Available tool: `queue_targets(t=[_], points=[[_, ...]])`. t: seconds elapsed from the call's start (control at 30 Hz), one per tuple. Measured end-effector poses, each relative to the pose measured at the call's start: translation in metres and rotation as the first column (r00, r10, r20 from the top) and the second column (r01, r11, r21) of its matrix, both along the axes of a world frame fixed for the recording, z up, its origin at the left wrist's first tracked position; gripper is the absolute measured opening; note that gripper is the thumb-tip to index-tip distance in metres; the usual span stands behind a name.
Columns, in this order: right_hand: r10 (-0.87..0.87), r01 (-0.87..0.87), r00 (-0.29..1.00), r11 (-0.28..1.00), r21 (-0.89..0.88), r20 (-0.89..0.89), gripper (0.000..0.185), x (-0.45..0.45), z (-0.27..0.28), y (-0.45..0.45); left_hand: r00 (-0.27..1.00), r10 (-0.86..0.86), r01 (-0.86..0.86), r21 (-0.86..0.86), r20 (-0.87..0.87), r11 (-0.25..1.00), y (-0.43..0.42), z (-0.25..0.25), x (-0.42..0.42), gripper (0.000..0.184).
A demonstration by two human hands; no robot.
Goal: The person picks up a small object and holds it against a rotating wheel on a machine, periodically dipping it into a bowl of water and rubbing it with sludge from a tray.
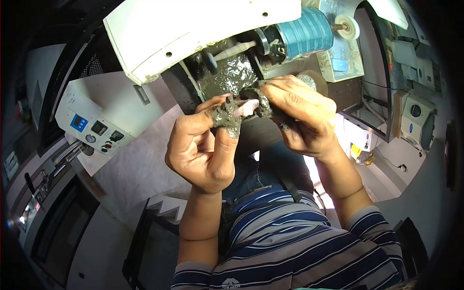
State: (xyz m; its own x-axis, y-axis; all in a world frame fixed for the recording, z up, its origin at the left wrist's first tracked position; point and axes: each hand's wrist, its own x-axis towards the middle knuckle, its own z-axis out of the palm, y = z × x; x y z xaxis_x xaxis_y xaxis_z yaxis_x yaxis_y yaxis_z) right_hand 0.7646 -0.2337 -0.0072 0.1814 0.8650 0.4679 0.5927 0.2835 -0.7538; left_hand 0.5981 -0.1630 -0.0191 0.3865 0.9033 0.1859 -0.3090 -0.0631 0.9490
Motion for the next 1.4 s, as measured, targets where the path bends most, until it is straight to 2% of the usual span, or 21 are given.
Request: queue_targets(t=[0.03, 0.13, 0.37, 0.43, 0.6, 0.67, 0.77, 0.83, 0.87, 1.1, 1.4], points=[[0.002, -0.002, 1.000, 1.000, -0.003, -0.001, 0.048, 0.000, -0.003, 0.000, 1.000, 0.002, -0.002, -0.003, -0.001, 1.000, 0.001, -0.004, 0.000, 0.013], [0.008, -0.007, 1.000, 1.000, -0.018, 0.024, 0.047, 0.002, -0.012, 0.001, 0.996, -0.027, 0.043, 0.187, -0.088, 0.981, 0.008, -0.012, 0.000, 0.013], [0.042, -0.044, 0.998, 0.998, -0.051, -0.046, 0.042, 0.000, -0.023, 0.001, 0.993, -0.021, 0.044, 0.199, -0.115, 0.979, 0.007, -0.023, -0.003, 0.012], [0.050, -0.053, 0.997, 0.997, -0.058, -0.058, 0.041, 0.000, -0.028, 0.002, 1.000, 0.013, -0.010, 0.105, -0.027, 0.994, 0.005, -0.025, -0.001, 0.011], [0.043, -0.049, 0.995, 0.997, -0.064, -0.092, 0.039, -0.004, -0.039, 0.002, 0.998, 0.037, -0.036, 0.008, -0.042, 0.999, 0.000, -0.037, -0.003, 0.012], [0.003, -0.013, 0.996, 0.993, -0.115, -0.091, 0.039, -0.006, -0.056, 0.004, 0.992, 0.049, -0.059, -0.084, -0.115, 0.995, 0.002, -0.047, -0.002, 0.009], [-0.128, 0.105, 0.991, 0.930, -0.352, -0.043, 0.045, -0.011, -0.090, 0.015, 0.987, 0.079, -0.125, -0.351, -0.143, 0.928, 0.012, -0.108, 0.009, 0.008], [-0.170, 0.148, 0.985, 0.917, -0.370, -0.028, 0.042, -0.013, -0.116, 0.025, 0.992, 0.122, -0.121, -0.484, -0.030, 0.867, 0.019, -0.133, 0.020, 0.011], [-0.168, 0.147, 0.985, 0.919, -0.365, -0.026, 0.042, -0.012, -0.121, 0.028, 0.990, 0.134, -0.135, -0.519, -0.039, 0.844, 0.022, -0.142, 0.022, 0.011], [-0.213, 0.192, 0.977, 0.885, -0.424, -0.001, 0.036, -0.018, -0.133, 0.045, 0.979, 0.195, -0.196, -0.594, -0.067, 0.780, 0.029, -0.163, 0.020, 0.012], [-0.192, 0.173, 0.981, 0.864, -0.472, 0.007, 0.033, -0.015, -0.124, 0.044, 0.982, 0.173, -0.177, -0.659, -0.071, 0.731, 0.032, -0.159, 0.020, 0.013]])
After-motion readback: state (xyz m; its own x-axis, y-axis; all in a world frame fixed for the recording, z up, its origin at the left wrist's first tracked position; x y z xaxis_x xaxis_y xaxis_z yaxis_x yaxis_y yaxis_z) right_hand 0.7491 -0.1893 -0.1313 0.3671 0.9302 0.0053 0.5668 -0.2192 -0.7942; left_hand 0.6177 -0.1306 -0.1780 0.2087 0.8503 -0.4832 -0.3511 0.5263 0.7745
